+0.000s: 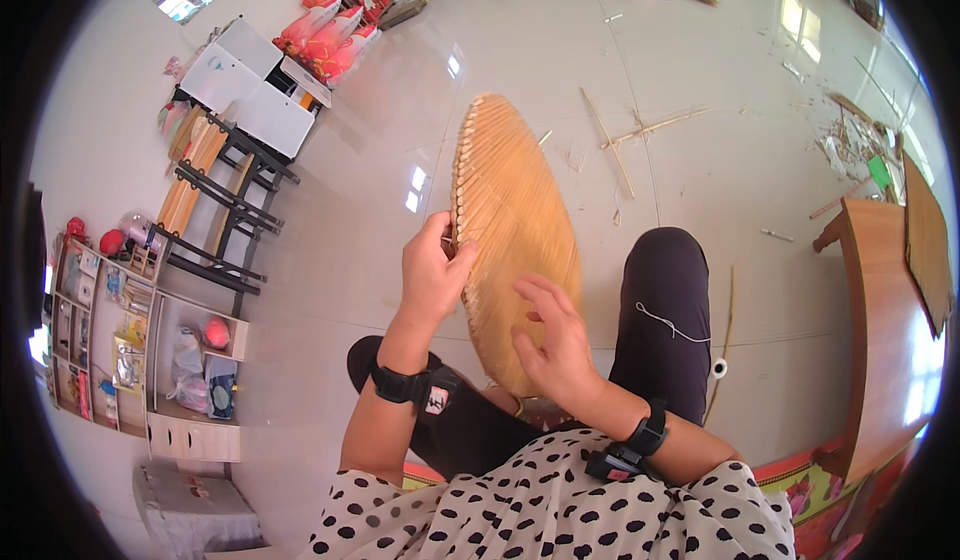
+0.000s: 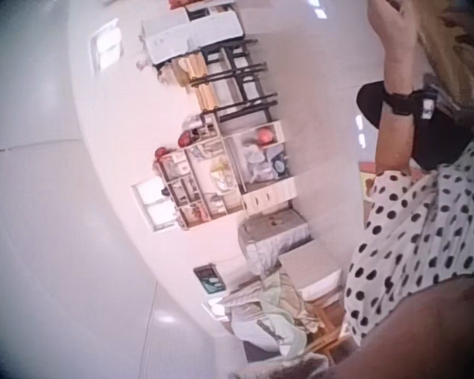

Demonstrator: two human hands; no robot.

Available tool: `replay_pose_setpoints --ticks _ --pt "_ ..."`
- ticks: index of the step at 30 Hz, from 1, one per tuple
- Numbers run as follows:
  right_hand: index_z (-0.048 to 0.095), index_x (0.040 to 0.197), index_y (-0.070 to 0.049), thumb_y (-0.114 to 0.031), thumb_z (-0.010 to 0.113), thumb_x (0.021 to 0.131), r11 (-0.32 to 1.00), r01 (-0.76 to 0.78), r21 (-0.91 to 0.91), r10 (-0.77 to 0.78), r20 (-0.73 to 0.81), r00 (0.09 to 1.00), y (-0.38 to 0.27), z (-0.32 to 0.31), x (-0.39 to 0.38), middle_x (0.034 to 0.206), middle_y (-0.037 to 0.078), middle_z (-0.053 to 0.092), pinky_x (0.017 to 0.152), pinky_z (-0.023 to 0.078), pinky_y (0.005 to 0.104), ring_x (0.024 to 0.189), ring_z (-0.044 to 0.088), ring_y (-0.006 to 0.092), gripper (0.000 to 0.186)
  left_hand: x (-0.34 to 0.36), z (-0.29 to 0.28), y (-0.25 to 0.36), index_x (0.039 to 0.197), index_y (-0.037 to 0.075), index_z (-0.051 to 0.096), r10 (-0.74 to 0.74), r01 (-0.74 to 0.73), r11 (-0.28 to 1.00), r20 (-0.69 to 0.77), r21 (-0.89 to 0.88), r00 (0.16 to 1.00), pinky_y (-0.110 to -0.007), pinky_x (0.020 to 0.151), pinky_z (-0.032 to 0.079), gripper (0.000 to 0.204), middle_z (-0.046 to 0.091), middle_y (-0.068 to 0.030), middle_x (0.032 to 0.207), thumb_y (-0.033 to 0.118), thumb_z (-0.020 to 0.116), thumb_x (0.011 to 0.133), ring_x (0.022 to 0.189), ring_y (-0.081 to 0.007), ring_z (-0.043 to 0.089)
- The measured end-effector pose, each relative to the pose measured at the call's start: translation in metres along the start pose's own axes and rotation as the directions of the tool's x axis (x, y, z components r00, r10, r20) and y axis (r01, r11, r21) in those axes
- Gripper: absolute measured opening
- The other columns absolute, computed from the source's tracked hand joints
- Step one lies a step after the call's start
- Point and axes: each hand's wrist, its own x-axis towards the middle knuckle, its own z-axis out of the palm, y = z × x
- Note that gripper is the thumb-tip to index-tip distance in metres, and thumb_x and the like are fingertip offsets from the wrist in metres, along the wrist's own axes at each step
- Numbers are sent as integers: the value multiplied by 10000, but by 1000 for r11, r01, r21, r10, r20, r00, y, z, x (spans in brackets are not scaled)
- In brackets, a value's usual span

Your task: The person sits on the floor and sews the edge of a woven mat using a needle and thread. They repeatedly insert the needle through the mat's edge, pull the thread through, and tighten the stitches to secure the perimeter.

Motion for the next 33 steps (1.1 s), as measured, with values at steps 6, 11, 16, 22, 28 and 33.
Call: replay_pose_setpoints --ticks 6,11,16,22,28,33 --pt "552 1298 -11 34 616 822 998 2 -68 -8 -91 996 -1 -22 7 1340 188 540 884 538 356 1131 596 315 482 7 -10 1 1180 16 608 147 -153 984 69 95 987 -408 713 532 354 696 -176 945 73 664 836 791 -342 680" --pt "556 1287 -11 35 623 819 985 67 -157 -84 -103 991 -13 -28 11 1316 189 557 881 536 362 1107 608 314 475 8 -29 -5 1205 65 618 258 -259 921 41 291 965 -446 745 536 368 700 -141 1037 50 665 840 877 -358 668" --pt "575 1262 0 55 646 789 922 213 -323 -264 -120 957 -26 -31 12 1262 196 584 902 525 390 1087 606 353 481 1 -62 7 1162 95 642 363 -389 835 143 389 921 -408 771 509 332 713 -93 1040 3 632 844 848 -300 668" --pt "627 1185 -13 11 737 700 607 448 -656 -580 20 815 -41 -33 20 1186 143 608 874 509 432 1083 594 364 498 -16 -84 18 1122 112 647 442 -531 719 294 450 847 -394 913 444 306 713 -30 1045 -17 593 850 843 -209 658" --pt "636 1155 -23 -144 837 682 564 453 -691 -423 229 877 -67 -22 31 1031 113 656 786 519 406 976 624 323 529 -36 -86 39 1116 132 647 448 -615 624 424 482 787 -427 958 413 307 697 7 1018 14 604 836 870 -174 659" --pt "640 1041 -28 -168 797 751 601 478 -640 -315 360 878 -63 -7 41 809 81 658 635 532 371 769 662 269 358 -41 -81 41 1130 129 645 455 -655 635 488 409 745 -439 983 411 305 685 24 963 38 606 841 895 -162 655"
